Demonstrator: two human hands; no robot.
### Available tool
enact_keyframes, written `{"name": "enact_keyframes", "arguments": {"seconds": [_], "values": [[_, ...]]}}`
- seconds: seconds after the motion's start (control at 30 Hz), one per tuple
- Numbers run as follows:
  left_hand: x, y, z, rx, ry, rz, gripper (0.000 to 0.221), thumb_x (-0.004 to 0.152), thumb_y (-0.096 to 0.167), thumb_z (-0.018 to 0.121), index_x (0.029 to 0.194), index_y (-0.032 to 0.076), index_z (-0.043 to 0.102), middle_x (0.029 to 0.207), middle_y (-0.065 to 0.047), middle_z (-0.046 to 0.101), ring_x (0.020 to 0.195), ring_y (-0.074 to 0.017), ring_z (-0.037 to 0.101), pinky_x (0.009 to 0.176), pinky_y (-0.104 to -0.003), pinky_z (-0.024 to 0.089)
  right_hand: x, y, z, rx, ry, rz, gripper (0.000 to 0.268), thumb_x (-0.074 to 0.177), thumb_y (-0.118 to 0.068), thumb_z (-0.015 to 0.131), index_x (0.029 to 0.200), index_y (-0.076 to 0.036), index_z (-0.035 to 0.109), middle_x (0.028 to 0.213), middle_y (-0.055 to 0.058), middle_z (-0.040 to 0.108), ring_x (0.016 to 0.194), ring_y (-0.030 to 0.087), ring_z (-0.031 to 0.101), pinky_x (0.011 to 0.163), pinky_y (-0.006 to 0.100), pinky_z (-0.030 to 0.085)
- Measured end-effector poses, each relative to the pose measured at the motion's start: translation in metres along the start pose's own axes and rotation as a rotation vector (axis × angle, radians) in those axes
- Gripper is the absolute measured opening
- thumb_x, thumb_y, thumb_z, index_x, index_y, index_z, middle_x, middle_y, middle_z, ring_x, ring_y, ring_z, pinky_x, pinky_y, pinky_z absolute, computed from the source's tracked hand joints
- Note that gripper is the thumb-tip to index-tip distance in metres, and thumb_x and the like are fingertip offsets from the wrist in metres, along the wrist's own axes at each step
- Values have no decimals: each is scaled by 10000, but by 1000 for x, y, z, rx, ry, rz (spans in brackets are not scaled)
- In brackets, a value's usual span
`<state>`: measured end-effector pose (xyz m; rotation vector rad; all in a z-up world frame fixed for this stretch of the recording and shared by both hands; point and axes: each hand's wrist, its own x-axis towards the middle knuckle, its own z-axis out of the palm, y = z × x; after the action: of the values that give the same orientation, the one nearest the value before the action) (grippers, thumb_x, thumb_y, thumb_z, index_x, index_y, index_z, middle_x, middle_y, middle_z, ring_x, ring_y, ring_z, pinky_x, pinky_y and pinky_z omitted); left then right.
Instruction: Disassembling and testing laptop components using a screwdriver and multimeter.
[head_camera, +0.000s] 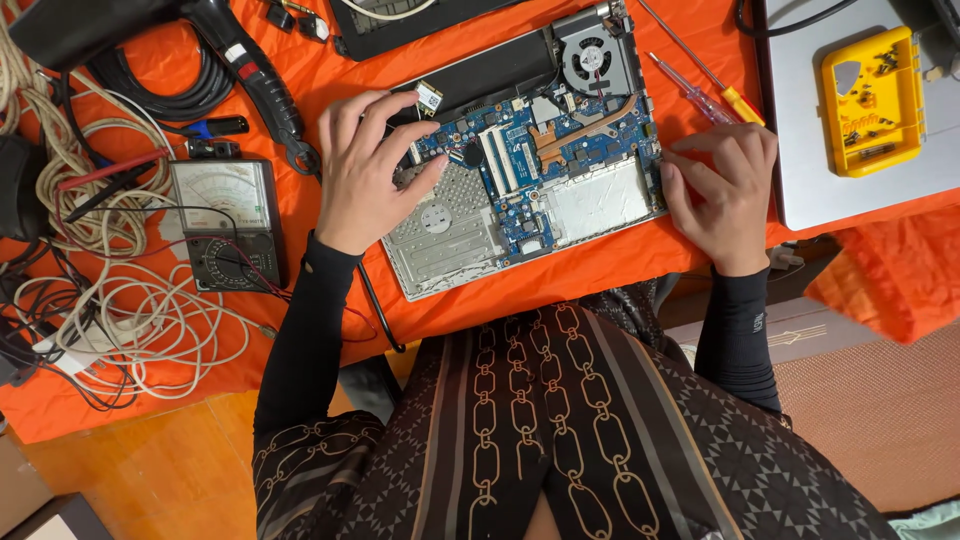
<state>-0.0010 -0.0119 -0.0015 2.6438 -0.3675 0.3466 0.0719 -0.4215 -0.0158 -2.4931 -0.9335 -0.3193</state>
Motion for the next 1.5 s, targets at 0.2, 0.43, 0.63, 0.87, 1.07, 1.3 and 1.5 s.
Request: {"name": "enact_keyframes", "arguments": {"seconds": [0.2,0.43,0.63,0.87,1.07,1.3,1.5], "values": [[1,-1,-5,42,-3,9,294,998,349,806,1199,146,735,1428,-30,589,1388,-275,446,1186,-514,288,1,-2,-3,19,-19,-7,51,1047,-85,752,1052,-60,797,1124,21,674,1111,241,571,1074,395,394],[1,-1,-5,24,-18,-2,380,959,429,841,1133,122,701,1411,-32,592,1390,-275,444,1195,-553,246,-1,-2,-2,51,-42,-18,81,1025,-109,759,1071,-63,807,1133,38,674,1108,253,567,1073,397,393],[0,-3,0,-9,-30,-25,411,964,458,837,1145,124,681,1408,-35,585,1387,-274,438,1192,-549,243,-3,1,-1,58,-39,-14,62,1027,-102,768,1044,-56,804,1137,39,674,1102,249,570,1079,395,393],[-1,-3,0,-4,-22,-10,413,982,472,832,1163,133,681,1427,-36,575,1399,-272,430,1207,-543,245,-3,0,0,53,-37,-11,56,1025,-100,770,1040,-58,803,1129,35,674,1095,246,570,1074,396,395],[0,-1,-2,-12,-18,19,385,985,441,846,1183,145,701,1434,-32,574,1407,-274,428,1216,-548,237,-1,-1,-1,5,37,40,40,1047,-89,764,1050,-74,800,1133,30,667,1110,250,556,1080,391,369],[2,3,-5,-12,-31,-19,372,948,414,850,1153,136,712,1434,-47,576,1405,-290,431,1210,-548,240,-4,9,7,-98,208,283,179,1030,-59,700,1175,-104,793,1200,18,634,1188,241,510,1120,406,335],[3,5,-3,-38,-35,-34,417,936,428,854,1151,111,691,1432,-57,572,1399,-299,434,1202,-548,244,-4,14,15,-246,212,304,218,1011,-100,711,1215,-122,785,1255,28,604,1263,249,502,1268,497,241]]}}
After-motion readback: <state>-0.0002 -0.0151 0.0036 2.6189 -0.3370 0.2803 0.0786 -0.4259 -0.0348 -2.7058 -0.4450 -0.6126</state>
